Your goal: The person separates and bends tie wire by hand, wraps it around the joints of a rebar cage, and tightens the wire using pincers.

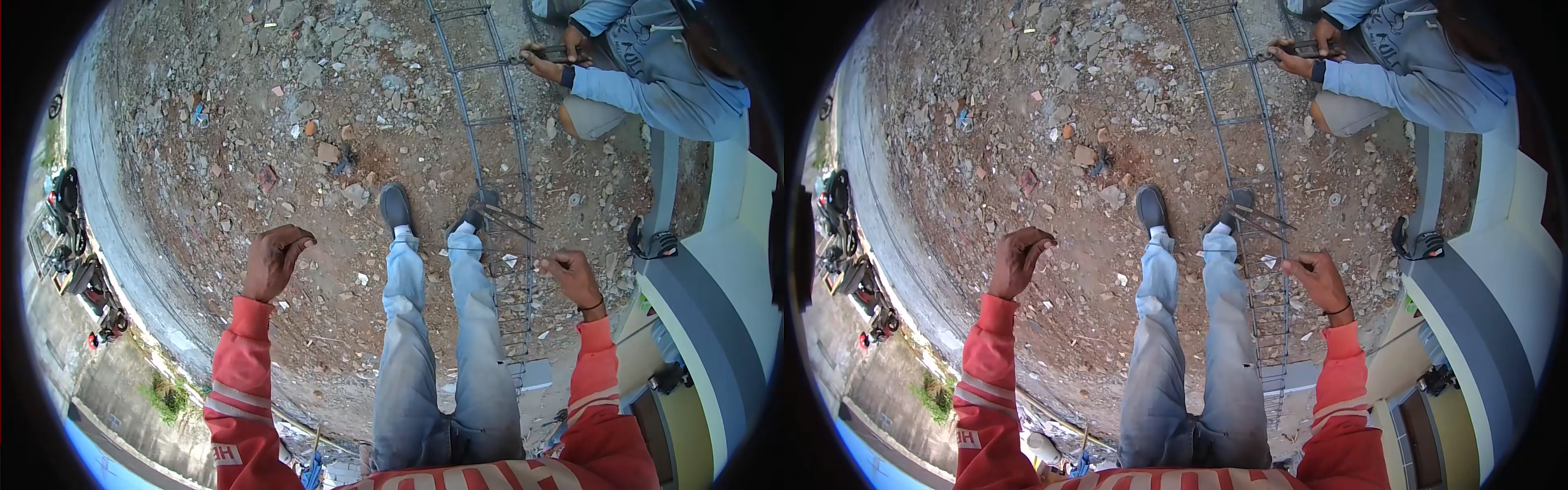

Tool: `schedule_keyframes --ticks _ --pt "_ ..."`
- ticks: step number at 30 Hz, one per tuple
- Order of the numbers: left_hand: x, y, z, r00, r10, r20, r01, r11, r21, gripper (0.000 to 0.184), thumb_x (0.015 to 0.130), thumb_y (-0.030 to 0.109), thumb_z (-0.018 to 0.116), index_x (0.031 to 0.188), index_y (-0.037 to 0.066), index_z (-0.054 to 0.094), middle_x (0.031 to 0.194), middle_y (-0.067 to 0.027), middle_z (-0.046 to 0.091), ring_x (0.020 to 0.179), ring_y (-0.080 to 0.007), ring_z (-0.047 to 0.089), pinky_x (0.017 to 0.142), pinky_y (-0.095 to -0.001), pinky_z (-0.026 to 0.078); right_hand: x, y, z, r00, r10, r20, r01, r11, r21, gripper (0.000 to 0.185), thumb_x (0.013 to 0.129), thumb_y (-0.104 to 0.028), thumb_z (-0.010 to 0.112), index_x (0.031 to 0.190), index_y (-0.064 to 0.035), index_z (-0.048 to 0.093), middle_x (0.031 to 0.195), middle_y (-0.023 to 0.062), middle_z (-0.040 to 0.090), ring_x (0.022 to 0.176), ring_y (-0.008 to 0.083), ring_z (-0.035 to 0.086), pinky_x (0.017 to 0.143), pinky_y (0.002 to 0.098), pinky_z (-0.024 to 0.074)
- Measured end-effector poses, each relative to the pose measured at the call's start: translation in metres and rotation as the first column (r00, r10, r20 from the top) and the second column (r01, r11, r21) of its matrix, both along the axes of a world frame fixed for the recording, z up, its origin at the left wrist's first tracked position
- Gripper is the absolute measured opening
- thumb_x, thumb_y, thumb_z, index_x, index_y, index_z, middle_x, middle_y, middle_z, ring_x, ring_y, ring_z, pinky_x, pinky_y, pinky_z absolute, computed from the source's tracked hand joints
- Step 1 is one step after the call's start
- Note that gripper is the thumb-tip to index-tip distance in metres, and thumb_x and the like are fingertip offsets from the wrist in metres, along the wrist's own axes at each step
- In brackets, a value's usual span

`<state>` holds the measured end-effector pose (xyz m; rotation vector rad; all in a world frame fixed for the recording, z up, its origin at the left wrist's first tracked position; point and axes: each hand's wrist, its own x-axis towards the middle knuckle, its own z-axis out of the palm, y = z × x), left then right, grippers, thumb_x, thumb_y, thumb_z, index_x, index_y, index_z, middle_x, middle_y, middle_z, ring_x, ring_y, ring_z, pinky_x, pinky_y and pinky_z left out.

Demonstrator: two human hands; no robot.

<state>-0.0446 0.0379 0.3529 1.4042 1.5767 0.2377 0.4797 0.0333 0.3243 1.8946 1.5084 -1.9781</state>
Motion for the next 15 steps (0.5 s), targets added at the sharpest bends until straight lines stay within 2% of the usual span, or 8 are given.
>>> schedule_keyframes --ticks 2,3,5,6,8,10,13,15 --pt "0.001 0.006 0.006 0.947 -0.201 -0.250 0.178 0.978 -0.113 0.015 0.091 0.016 0.063 0.088 0.003 0.069 0.081 -0.0097 0.067 0.074 -0.0301 0.063 0.067 -0.0347 0.050 0.036 -0.024 -0.005 1.000 0.019 -0.003 -0.019 0.999 -0.051 0.025 0.094 -0.024 0.065 0.086 0.0003 0.066 0.073 0.0008 0.061 0.066 0.0081 0.051 0.061 0.0254 0.0403" --pt "0.012 0.007 0.010 0.928 -0.259 -0.270 0.221 0.962 -0.163 0.016 0.090 0.020 0.065 0.087 0.005 0.070 0.081 -0.0092 0.066 0.073 -0.0324 0.063 0.066 -0.0373 0.050 0.053 -0.039 -0.015 0.869 -0.414 -0.271 0.345 0.900 -0.267 0.022 0.096 -0.023 0.061 0.092 -0.0015 0.063 0.081 0.0024 0.061 0.069 0.0100 0.051 0.061 0.0278 0.0408" --pt "0.034 -0.021 -0.006 0.944 -0.293 -0.155 0.274 0.953 -0.130 0.015 0.088 0.019 0.066 0.085 0.006 0.071 0.082 -0.0103 0.068 0.073 -0.0323 0.065 0.065 -0.0403 0.051 0.052 -0.037 -0.017 0.204 -0.824 -0.529 0.566 0.540 -0.623 0.013 0.101 -0.019 0.052 0.108 -0.0077 0.054 0.109 0.0087 0.057 0.090 0.0179 0.058 0.073 0.0356 0.0477" --pt "0.052 -0.038 -0.009 0.951 -0.304 -0.062 0.291 0.943 -0.159 0.014 0.088 0.020 0.066 0.086 0.007 0.071 0.082 -0.0103 0.068 0.075 -0.0328 0.065 0.067 -0.0409 0.052 0.038 -0.024 -0.005 0.195 -0.817 -0.543 0.560 0.547 -0.622 0.013 0.101 -0.019 0.052 0.108 -0.0077 0.054 0.109 0.0087 0.057 0.090 0.0179 0.058 0.073 0.0356 0.0477" --pt "0.088 -0.076 -0.009 0.956 -0.292 0.038 0.289 0.906 -0.310 0.015 0.089 0.023 0.065 0.091 0.010 0.071 0.087 -0.0104 0.070 0.082 -0.0336 0.066 0.072 -0.0425 0.052 0.018 -0.002 0.014 -0.192 -0.864 -0.465 0.761 0.167 -0.626 0.015 0.101 -0.019 0.051 0.111 -0.0086 0.052 0.121 0.0111 0.055 0.113 0.0198 0.055 0.088 0.0374 0.0495" --pt "0.113 -0.125 -0.012 0.966 -0.228 0.117 0.254 0.916 -0.310 0.015 0.089 0.021 0.063 0.091 0.008 0.070 0.089 -0.0111 0.070 0.084 -0.0334 0.066 0.074 -0.0416 0.052 0.018 0.006 0.012 -0.212 -0.799 -0.563 0.722 0.260 -0.641 0.015 0.101 -0.021 0.052 0.111 -0.0103 0.053 0.124 0.0119 0.056 0.123 0.0218 0.051 0.100 0.0402 0.0451" --pt "0.137 -0.154 0.008 0.970 -0.173 0.172 0.234 0.860 -0.454 0.015 0.090 0.016 0.057 0.090 0.007 0.068 0.089 -0.0117 0.070 0.082 -0.0318 0.067 0.074 -0.0408 0.052 0.009 0.015 0.029 -0.108 -0.834 -0.541 0.773 0.272 -0.574 0.017 0.101 -0.022 0.052 0.114 -0.0110 0.053 0.124 0.0104 0.057 0.113 0.0188 0.057 0.085 0.0354 0.0520" --pt "0.152 -0.166 0.027 0.945 -0.300 0.133 0.328 0.863 -0.384 0.016 0.089 0.021 0.060 0.096 0.009 0.067 0.094 -0.0137 0.069 0.084 -0.0337 0.067 0.077 -0.0423 0.053 0.009 0.012 0.039 0.150 -0.854 -0.498 0.743 0.430 -0.513 0.017 0.101 -0.024 0.052 0.112 -0.0100 0.054 0.116 0.0091 0.062 0.097 0.0153 0.064 0.065 0.0279 0.0530"
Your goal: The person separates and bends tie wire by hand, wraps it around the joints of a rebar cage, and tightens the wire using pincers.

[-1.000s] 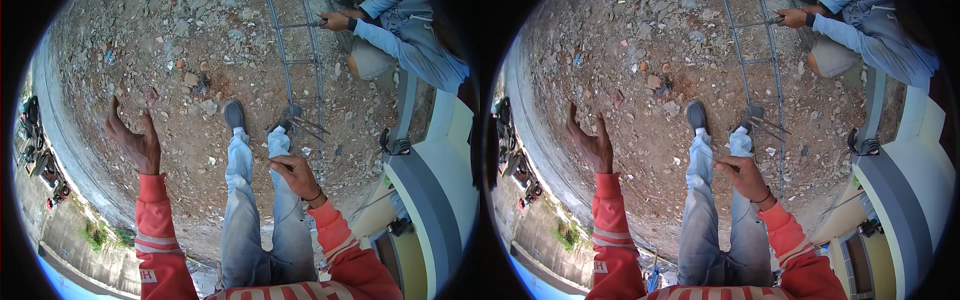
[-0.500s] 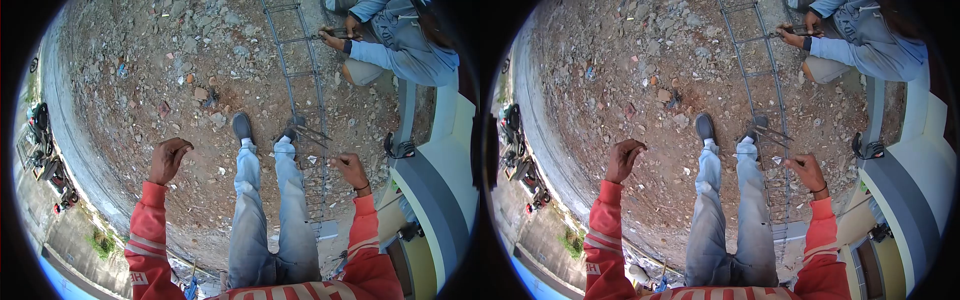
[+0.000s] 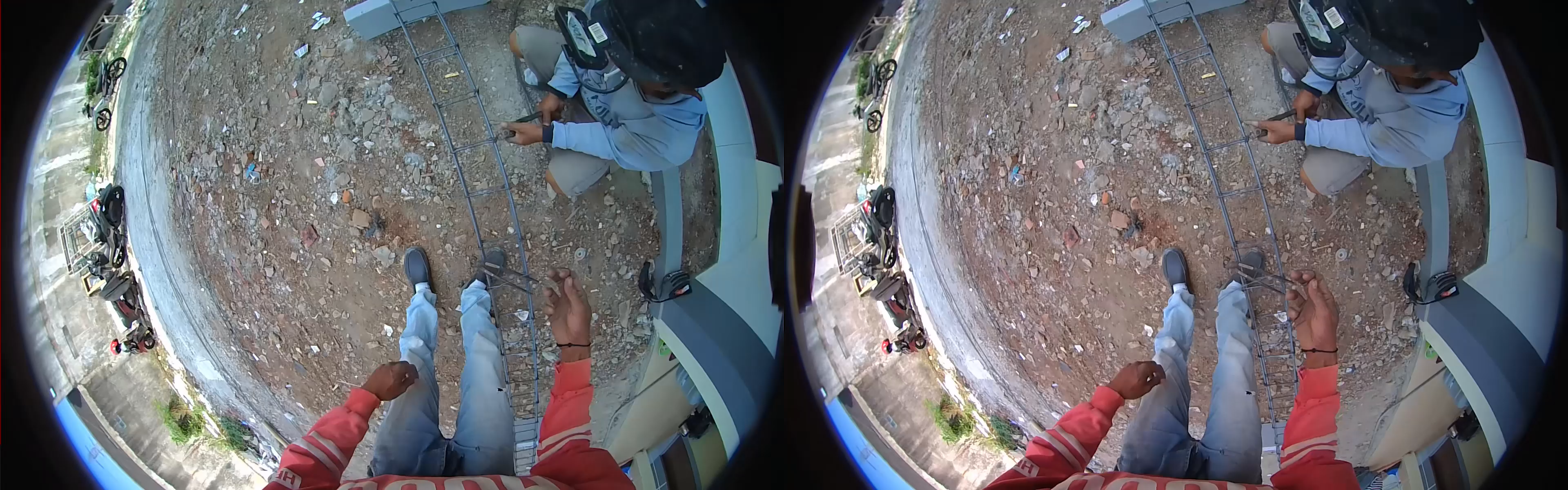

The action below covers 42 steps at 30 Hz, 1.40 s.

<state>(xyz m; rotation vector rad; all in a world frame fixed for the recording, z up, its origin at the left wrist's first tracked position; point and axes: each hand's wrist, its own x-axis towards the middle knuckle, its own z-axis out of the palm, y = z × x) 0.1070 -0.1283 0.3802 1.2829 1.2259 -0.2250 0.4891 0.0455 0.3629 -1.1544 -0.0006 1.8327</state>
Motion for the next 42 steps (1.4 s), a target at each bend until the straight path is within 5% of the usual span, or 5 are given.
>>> schedule_keyframes --ticks 6,21,27,31,42 --pt "0.084 0.070 0.078 0.812 0.559 0.171 -0.556 0.828 -0.069 0.030 0.098 0.031 0.055 0.103 0.003 0.065 0.080 -0.0107 0.065 0.079 -0.0207 0.066 0.075 -0.0357 0.052 -0.030 -0.008 0.048 0.848 0.498 0.178 -0.481 0.867 -0.132 0.022 0.101 -0.027 0.052 0.096 -0.0065 0.060 0.105 0.0090 0.067 0.084 0.0157 0.067 0.057 0.0261 0.0526" --pt "0.125 0.103 0.113 0.915 0.266 0.303 -0.306 0.948 0.092 0.041 0.100 0.038 0.046 0.087 0.003 0.065 0.077 -0.0157 0.062 0.073 -0.0299 0.060 0.072 -0.0405 0.045 -0.017 0.028 0.102 0.768 -0.604 0.215 0.634 0.766 -0.112 0.030 0.101 -0.036 0.049 0.081 -0.0141 0.046 0.074 0.0007 0.057 0.066 0.0149 0.057 0.065 0.0320 0.0518" --pt "0.102 0.145 0.141 0.974 -0.160 0.162 0.116 0.961 0.249 0.030 0.095 0.032 0.052 0.090 0.008 0.069 0.083 -0.0158 0.068 0.079 -0.0363 0.065 0.073 -0.0465 0.050 -0.045 0.026 0.128 0.857 0.059 0.511 -0.031 0.998 -0.063 0.030 0.097 -0.038 0.057 0.085 -0.0122 0.047 0.065 -0.0027 0.049 0.049 0.0089 0.042 0.050 0.0262 0.0380" --pt "0.063 0.186 0.140 0.955 -0.295 0.022 0.267 0.894 0.360 0.022 0.088 0.026 0.058 0.095 0.011 0.072 0.082 -0.0170 0.069 0.077 -0.0403 0.066 0.071 -0.0507 0.052 -0.106 0.021 0.150 0.301 0.511 0.805 -0.858 0.514 -0.006 0.029 0.092 -0.032 0.067 0.099 -0.0044 0.064 0.075 0.0012 0.060 0.070 0.0099 0.055 0.065 0.0274 0.0453" --pt "-0.123 0.308 0.128 0.873 -0.361 0.327 0.282 0.922 0.265 0.016 0.085 0.019 0.064 0.091 0.007 0.073 0.079 -0.0157 0.069 0.072 -0.0356 0.067 0.066 -0.0433 0.051 -0.299 0.016 0.089 0.468 0.829 0.305 -0.883 0.456 0.114 0.032 0.096 -0.032 0.062 0.099 -0.0005 0.065 0.084 0.0002 0.065 0.079 0.0085 0.058 0.071 0.0247 0.0461"
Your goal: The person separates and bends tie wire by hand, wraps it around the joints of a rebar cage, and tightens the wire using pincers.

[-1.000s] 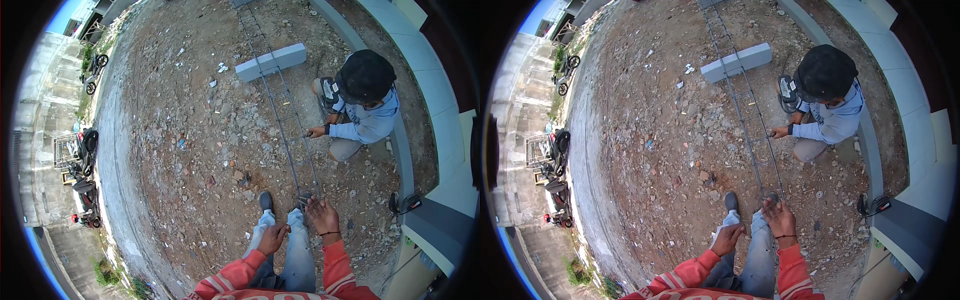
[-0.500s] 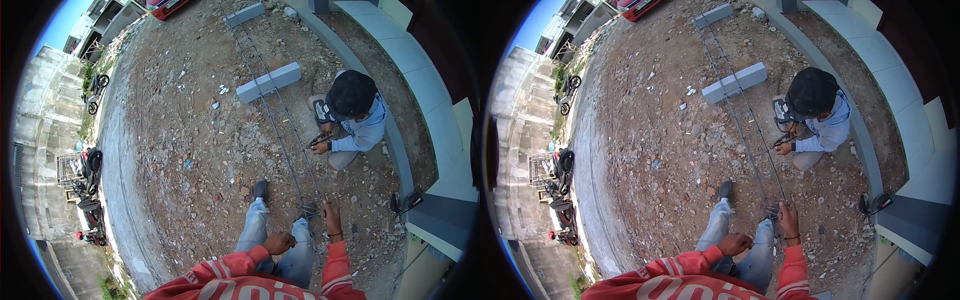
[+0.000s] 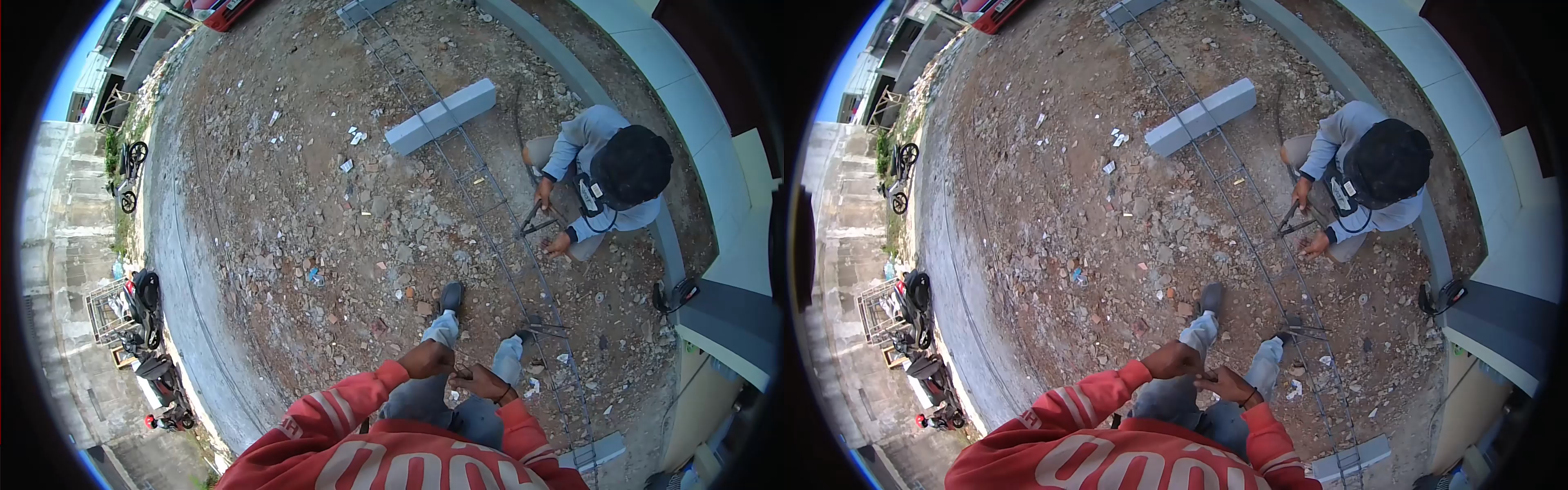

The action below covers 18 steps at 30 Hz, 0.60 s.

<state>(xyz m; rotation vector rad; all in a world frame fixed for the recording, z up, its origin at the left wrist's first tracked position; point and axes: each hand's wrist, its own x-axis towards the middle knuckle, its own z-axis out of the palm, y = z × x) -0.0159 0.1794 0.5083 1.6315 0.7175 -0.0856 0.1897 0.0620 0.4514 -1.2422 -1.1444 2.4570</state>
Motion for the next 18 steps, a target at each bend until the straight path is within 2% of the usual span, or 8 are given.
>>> schedule_keyframes --ticks 4,6,8,11,15,16,17,18 --pt "-0.029 0.037 0.011 0.975 0.186 -0.119 -0.173 0.978 0.116 0.016 0.088 0.019 0.063 0.094 0.008 0.074 0.089 -0.0150 0.071 0.080 -0.0339 0.068 0.072 -0.0425 0.053 -0.017 0.013 0.014 0.913 -0.408 -0.001 0.400 0.895 -0.196 0.030 0.097 -0.035 0.061 0.094 -0.0049 0.064 0.088 0.0006 0.065 0.089 0.0098 0.061 0.078 0.0271 0.0480" --pt "-0.042 0.051 0.008 0.942 0.250 -0.225 -0.200 0.954 0.222 0.020 0.090 0.023 0.061 0.097 0.010 0.074 0.094 -0.0142 0.072 0.084 -0.0338 0.068 0.075 -0.0433 0.054 -0.011 0.019 0.016 0.229 -0.969 0.088 0.896 0.175 -0.409 0.027 0.097 -0.035 0.059 0.088 -0.0102 0.061 0.089 0.0012 0.065 0.091 0.0134 0.062 0.080 0.0330 0.0494" --pt "-0.039 0.045 0.002 0.956 0.210 -0.204 -0.157 0.957 0.245 0.018 0.089 0.019 0.061 0.097 0.009 0.074 0.093 -0.0139 0.072 0.081 -0.0336 0.068 0.074 -0.0429 0.054 0.004 0.048 0.031 -0.152 -0.953 0.260 0.859 -0.258 -0.443 0.029 0.097 -0.037 0.058 0.081 -0.0134 0.057 0.086 0.0010 0.063 0.087 0.0158 0.060 0.079 0.0378 0.0494" --pt "-0.015 0.020 0.000 0.988 0.088 -0.125 -0.059 0.973 0.225 0.018 0.090 0.016 0.061 0.100 0.009 0.074 0.093 -0.0133 0.072 0.080 -0.0336 0.068 0.073 -0.0428 0.054 0.029 0.062 0.017 -0.480 -0.838 0.260 0.711 -0.545 -0.445 0.030 0.098 -0.037 0.057 0.080 -0.0134 0.055 0.084 0.0009 0.064 0.076 0.0141 0.061 0.069 0.0325 0.0509" --pt "0.018 -0.010 0.002 0.996 0.090 -0.021 -0.091 0.996 -0.011 0.018 0.090 0.020 0.061 0.098 0.010 0.074 0.094 -0.0119 0.072 0.084 -0.0332 0.068 0.075 -0.0439 0.053 0.076 0.030 -0.021 -0.432 -0.895 0.112 0.752 -0.426 -0.503 0.031 0.096 -0.034 0.060 0.076 -0.0113 0.054 0.072 0.0016 0.062 0.065 0.0118 0.061 0.053 0.0288 0.0481" --pt "0.022 -0.010 0.001 0.997 0.050 -0.066 -0.051 0.999 -0.010 0.019 0.090 0.023 0.061 0.096 0.010 0.074 0.097 -0.0116 0.072 0.088 -0.0328 0.068 0.076 -0.0449 0.053 0.080 0.038 0.000 -0.121 -0.967 0.223 0.985 -0.146 -0.097 0.032 0.095 -0.032 0.062 0.073 -0.0106 0.054 0.065 0.0018 0.060 0.056 0.0105 0.057 0.045 0.0271 0.0426" --pt "0.023 -0.006 0.000 0.996 0.051 -0.071 -0.051 0.999 0.002 0.019 0.090 0.023 0.061 0.096 0.010 0.074 0.097 -0.0116 0.072 0.088 -0.0328 0.068 0.076 -0.0449 0.053 0.083 0.045 0.012 0.122 -0.891 0.436 0.929 0.258 0.266 0.033 0.094 -0.029 0.064 0.070 -0.0098 0.053 0.058 0.0020 0.057 0.047 0.0092 0.053 0.037 0.0254 0.0372" --pt "0.022 -0.001 -0.001 0.983 0.005 -0.185 0.016 0.994 0.109 0.018 0.088 0.022 0.063 0.094 0.009 0.073 0.095 -0.0117 0.072 0.087 -0.0329 0.068 0.075 -0.0453 0.053 0.086 0.039 0.011 0.255 -0.856 0.451 0.893 0.387 0.231 0.037 0.090 -0.029 0.070 0.066 -0.0078 0.052 0.052 0.0021 0.053 0.036 0.0081 0.045 0.033 0.0253 0.0317"
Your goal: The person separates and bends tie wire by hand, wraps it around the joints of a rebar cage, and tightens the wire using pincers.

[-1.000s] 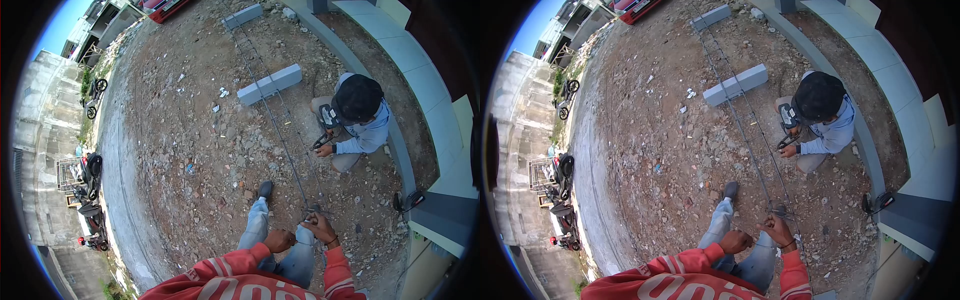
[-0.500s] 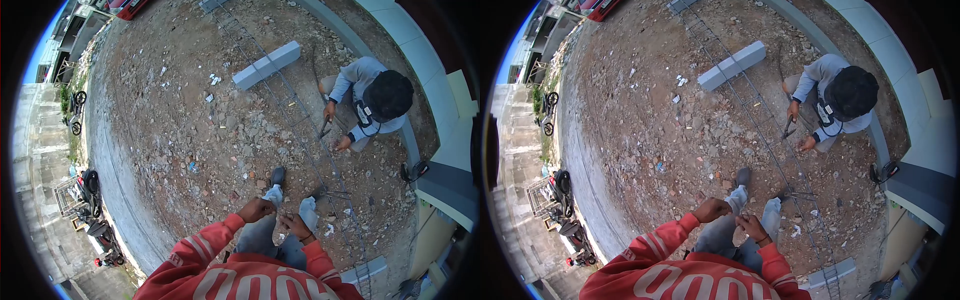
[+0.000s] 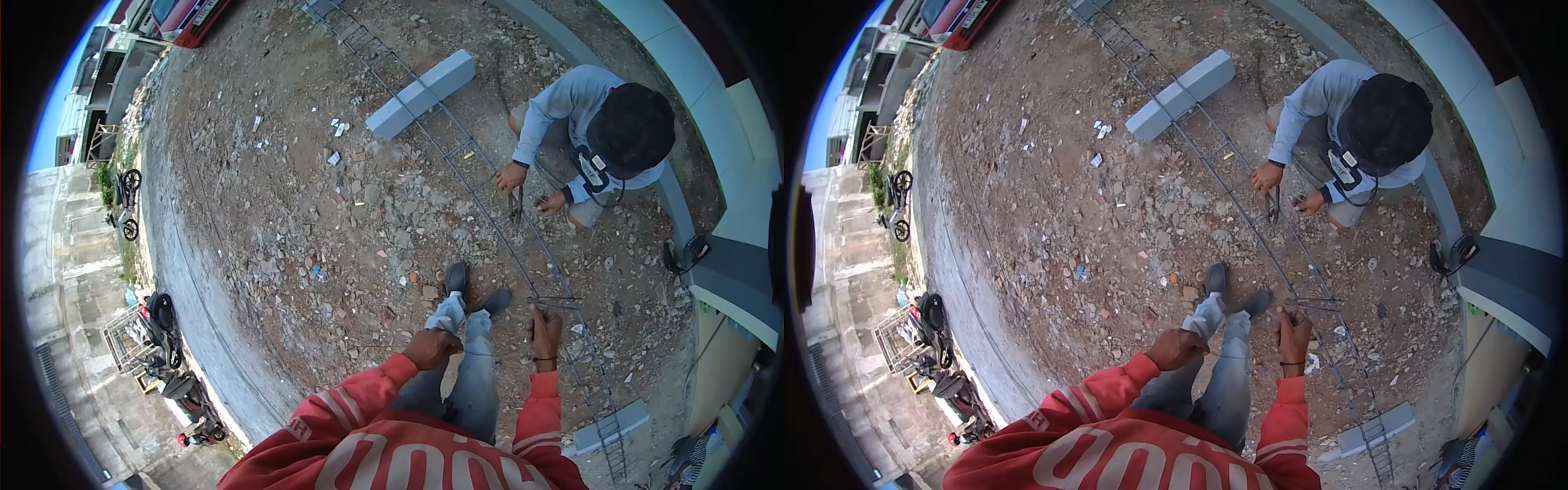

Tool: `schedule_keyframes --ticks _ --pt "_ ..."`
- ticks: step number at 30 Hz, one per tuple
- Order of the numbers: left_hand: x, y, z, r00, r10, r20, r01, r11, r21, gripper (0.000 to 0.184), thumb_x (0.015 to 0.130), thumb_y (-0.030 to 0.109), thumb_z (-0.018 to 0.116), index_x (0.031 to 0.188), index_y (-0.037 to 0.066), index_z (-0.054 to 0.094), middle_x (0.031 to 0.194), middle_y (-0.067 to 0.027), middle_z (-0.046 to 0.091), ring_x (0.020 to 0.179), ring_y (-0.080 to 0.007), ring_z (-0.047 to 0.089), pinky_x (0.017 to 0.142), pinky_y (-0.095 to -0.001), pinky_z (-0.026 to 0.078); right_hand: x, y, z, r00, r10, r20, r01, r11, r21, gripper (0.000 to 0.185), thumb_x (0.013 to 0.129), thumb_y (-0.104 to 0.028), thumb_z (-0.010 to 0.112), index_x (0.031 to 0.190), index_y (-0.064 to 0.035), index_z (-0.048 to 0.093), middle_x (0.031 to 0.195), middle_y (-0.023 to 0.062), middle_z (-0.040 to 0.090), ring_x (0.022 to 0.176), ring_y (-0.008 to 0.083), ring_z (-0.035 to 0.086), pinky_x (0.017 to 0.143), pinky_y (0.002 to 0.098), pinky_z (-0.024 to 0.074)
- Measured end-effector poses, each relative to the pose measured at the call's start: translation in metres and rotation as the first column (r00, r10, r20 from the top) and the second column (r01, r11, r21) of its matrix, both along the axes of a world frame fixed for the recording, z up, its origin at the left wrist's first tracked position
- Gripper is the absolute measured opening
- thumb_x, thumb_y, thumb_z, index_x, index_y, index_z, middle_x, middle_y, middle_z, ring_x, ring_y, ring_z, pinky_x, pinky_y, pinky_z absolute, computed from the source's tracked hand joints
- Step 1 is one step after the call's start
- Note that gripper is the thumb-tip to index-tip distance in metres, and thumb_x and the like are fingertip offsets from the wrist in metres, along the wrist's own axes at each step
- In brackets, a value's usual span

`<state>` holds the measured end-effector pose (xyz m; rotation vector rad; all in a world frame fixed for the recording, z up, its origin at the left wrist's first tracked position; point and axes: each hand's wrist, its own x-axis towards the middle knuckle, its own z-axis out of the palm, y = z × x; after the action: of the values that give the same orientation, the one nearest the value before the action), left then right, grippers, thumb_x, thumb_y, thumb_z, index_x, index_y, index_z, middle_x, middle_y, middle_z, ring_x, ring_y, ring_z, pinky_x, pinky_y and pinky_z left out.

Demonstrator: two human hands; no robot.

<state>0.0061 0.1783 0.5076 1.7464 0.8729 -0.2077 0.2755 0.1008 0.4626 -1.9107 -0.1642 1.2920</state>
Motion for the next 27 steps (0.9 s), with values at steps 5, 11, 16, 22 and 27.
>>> schedule_keyframes --ticks 5,11,16,22,27 --pt "0.004 0.012 -0.004 0.989 -0.099 -0.107 0.122 0.963 0.242 0.014 0.085 0.022 0.066 0.087 0.010 0.072 0.086 -0.0105 0.069 0.079 -0.0336 0.066 0.070 -0.0458 0.052 -0.024 -0.031 0.016 0.749 0.557 -0.359 -0.569 0.818 0.083 0.035 0.085 -0.034 0.074 0.081 -0.0030 0.060 0.059 0.0002 0.054 0.046 0.0083 0.051 0.042 0.0246 0.0395" --pt "0.020 0.015 -0.014 0.988 -0.108 0.112 0.094 0.988 0.125 0.012 0.084 0.017 0.064 0.084 0.009 0.072 0.084 -0.0115 0.067 0.080 -0.0337 0.066 0.072 -0.0438 0.052 -0.095 -0.025 0.009 0.656 0.729 -0.196 -0.665 0.680 0.308 0.033 0.083 -0.028 0.077 0.088 -0.0011 0.060 0.068 0.0008 0.052 0.054 0.0091 0.050 0.049 0.0263 0.0412" --pt "-0.016 0.094 -0.028 0.993 0.052 0.104 -0.063 0.991 0.115 0.018 0.089 0.022 0.060 0.094 0.008 0.071 0.092 -0.0125 0.070 0.085 -0.0346 0.067 0.073 -0.0453 0.053 -0.123 0.027 -0.008 0.863 0.504 0.037 -0.500 0.841 0.206 0.018 0.088 -0.014 0.063 0.080 -0.0020 0.053 0.062 0.0048 0.052 0.052 0.0129 0.049 0.050 0.0306 0.0395" --pt "-0.093 0.256 -0.061 0.998 -0.064 0.026 0.056 0.969 0.242 0.017 0.090 0.020 0.058 0.095 0.009 0.070 0.088 -0.0133 0.069 0.079 -0.0350 0.067 0.070 -0.0460 0.053 -0.145 0.140 -0.052 0.961 0.091 -0.259 -0.053 0.987 0.151 0.016 0.093 -0.013 0.060 0.092 -0.0017 0.049 0.060 0.0018 0.051 0.048 0.0121 0.052 0.047 0.0290 0.0460" --pt "-0.155 0.343 -0.096 0.978 -0.207 -0.002 0.204 0.960 0.193 0.015 0.087 0.016 0.059 0.094 0.009 0.070 0.084 -0.0154 0.068 0.076 -0.0350 0.066 0.067 -0.0460 0.052 -0.227 0.235 -0.083 0.926 0.272 -0.261 -0.264 0.962 0.068 0.050 0.087 -0.009 0.069 0.124 -0.0016 0.036 0.069 0.0063 0.059 0.067 0.0180 0.067 0.055 0.0300 0.0547"
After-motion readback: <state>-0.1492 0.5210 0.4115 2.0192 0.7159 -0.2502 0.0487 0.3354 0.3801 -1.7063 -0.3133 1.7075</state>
